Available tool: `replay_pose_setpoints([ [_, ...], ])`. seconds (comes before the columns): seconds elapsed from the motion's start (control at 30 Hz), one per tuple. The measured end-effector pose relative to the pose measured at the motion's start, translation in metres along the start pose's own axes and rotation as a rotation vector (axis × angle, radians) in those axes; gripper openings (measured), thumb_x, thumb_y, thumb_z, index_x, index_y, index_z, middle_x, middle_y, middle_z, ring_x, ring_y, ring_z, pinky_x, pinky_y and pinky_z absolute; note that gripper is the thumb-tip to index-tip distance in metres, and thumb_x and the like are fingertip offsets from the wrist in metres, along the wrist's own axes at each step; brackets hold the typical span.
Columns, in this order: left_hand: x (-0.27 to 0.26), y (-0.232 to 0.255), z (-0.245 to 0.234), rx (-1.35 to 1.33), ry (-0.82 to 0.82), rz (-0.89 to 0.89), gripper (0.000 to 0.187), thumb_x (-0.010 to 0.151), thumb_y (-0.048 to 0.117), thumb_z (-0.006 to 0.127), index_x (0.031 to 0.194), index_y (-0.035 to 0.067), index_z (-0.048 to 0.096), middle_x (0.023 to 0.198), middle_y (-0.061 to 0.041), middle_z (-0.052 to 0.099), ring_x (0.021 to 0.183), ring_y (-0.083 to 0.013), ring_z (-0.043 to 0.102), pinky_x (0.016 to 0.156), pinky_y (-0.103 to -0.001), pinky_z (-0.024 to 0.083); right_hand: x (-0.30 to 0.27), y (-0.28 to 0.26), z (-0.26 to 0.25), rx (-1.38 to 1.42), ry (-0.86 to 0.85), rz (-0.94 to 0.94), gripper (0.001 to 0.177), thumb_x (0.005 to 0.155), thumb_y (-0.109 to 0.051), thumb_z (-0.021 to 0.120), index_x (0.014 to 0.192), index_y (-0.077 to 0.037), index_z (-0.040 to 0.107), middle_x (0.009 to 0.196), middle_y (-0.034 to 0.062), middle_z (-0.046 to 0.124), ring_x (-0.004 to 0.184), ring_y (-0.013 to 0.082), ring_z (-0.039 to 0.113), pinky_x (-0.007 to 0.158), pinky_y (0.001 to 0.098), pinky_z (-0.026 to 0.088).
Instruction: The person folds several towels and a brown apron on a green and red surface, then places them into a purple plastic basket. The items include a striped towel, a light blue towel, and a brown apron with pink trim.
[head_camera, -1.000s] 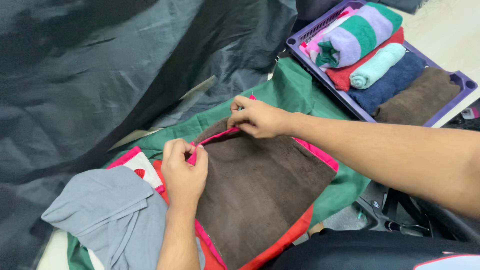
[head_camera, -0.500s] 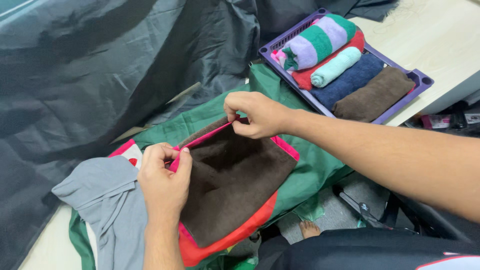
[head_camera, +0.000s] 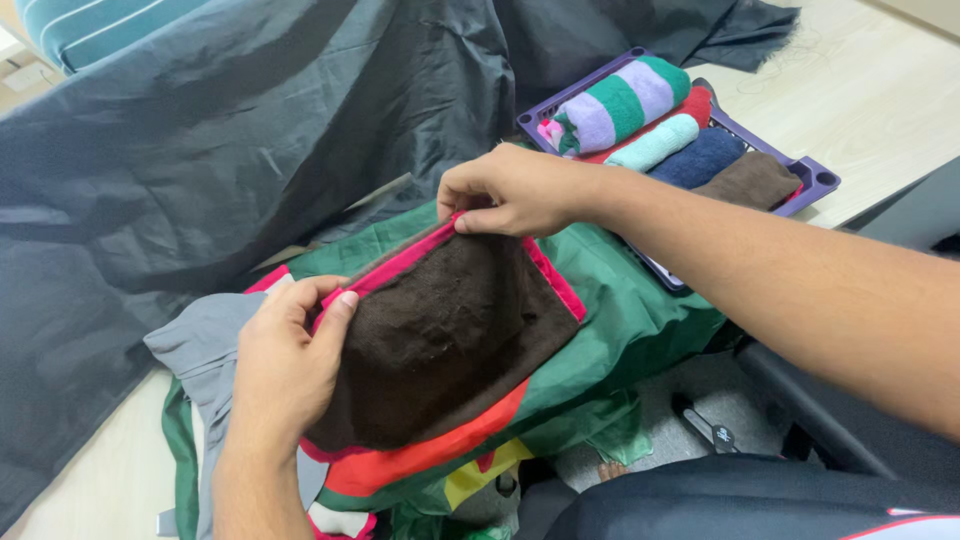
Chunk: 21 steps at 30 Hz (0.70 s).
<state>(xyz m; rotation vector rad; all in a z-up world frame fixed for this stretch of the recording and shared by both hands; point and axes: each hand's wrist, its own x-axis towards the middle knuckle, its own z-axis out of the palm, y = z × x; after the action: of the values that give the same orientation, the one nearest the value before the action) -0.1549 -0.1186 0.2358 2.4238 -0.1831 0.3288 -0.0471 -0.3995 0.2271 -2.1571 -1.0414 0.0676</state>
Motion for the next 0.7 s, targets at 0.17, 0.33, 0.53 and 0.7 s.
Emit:
replay_pose_setpoints([
  [0.17, -0.010, -0.001, -0.002, -0.309, -0.203, -0.290, 0.024, 0.097, 0.022, 0.067, 0.109, 0.002, 0.074, 0.082, -0.005, 0.070, 0.072, -0.0092, 0.059, 0.064, -0.027, 0.047, -0.011, -0.008, -0.009, 0.091, -0.096, 0.085, 0.021, 0.090, -0.020, 0.072, 0.108, -0.009, 0.075, 0.091, 0.0017, 0.078, 0.076, 0.0121, 0.068, 0.069, 0.0291, 0.054],
  [0.33, -0.002, -0.008, -0.013, -0.520, -0.355, -0.485, 0.028, 0.091, 0.020, 0.069, 0.108, -0.001, 0.076, 0.081, -0.002, 0.074, 0.068, -0.0102, 0.061, 0.061, -0.027, 0.045, -0.013, -0.005, -0.018, 0.378, -0.194, 0.142, 0.023, 0.088, -0.018, 0.075, 0.106, -0.004, 0.078, 0.089, 0.0005, 0.078, 0.080, 0.0061, 0.069, 0.073, 0.0251, 0.056],
  [0.53, 0.030, -0.023, -0.011, -0.349, -0.440, -0.405, 0.029, 0.086, 0.017, 0.076, 0.109, -0.002, 0.077, 0.082, -0.001, 0.075, 0.070, -0.0080, 0.063, 0.065, -0.025, 0.049, 0.006, 0.004, -0.013, 0.315, -0.208, 0.221, 0.023, 0.086, -0.017, 0.077, 0.104, -0.004, 0.079, 0.088, 0.0012, 0.079, 0.079, 0.0066, 0.069, 0.073, 0.0254, 0.056],
  [0.7, 0.084, -0.014, -0.045, -0.091, -0.084, -0.058, 0.021, 0.090, 0.019, 0.077, 0.104, 0.004, 0.079, 0.075, 0.000, 0.068, 0.067, -0.0063, 0.055, 0.060, -0.026, 0.045, 0.051, 0.001, -0.039, 0.166, 0.069, -0.045, 0.019, 0.091, -0.017, 0.074, 0.106, -0.004, 0.076, 0.092, 0.0000, 0.078, 0.084, 0.0053, 0.070, 0.078, 0.0250, 0.056],
])
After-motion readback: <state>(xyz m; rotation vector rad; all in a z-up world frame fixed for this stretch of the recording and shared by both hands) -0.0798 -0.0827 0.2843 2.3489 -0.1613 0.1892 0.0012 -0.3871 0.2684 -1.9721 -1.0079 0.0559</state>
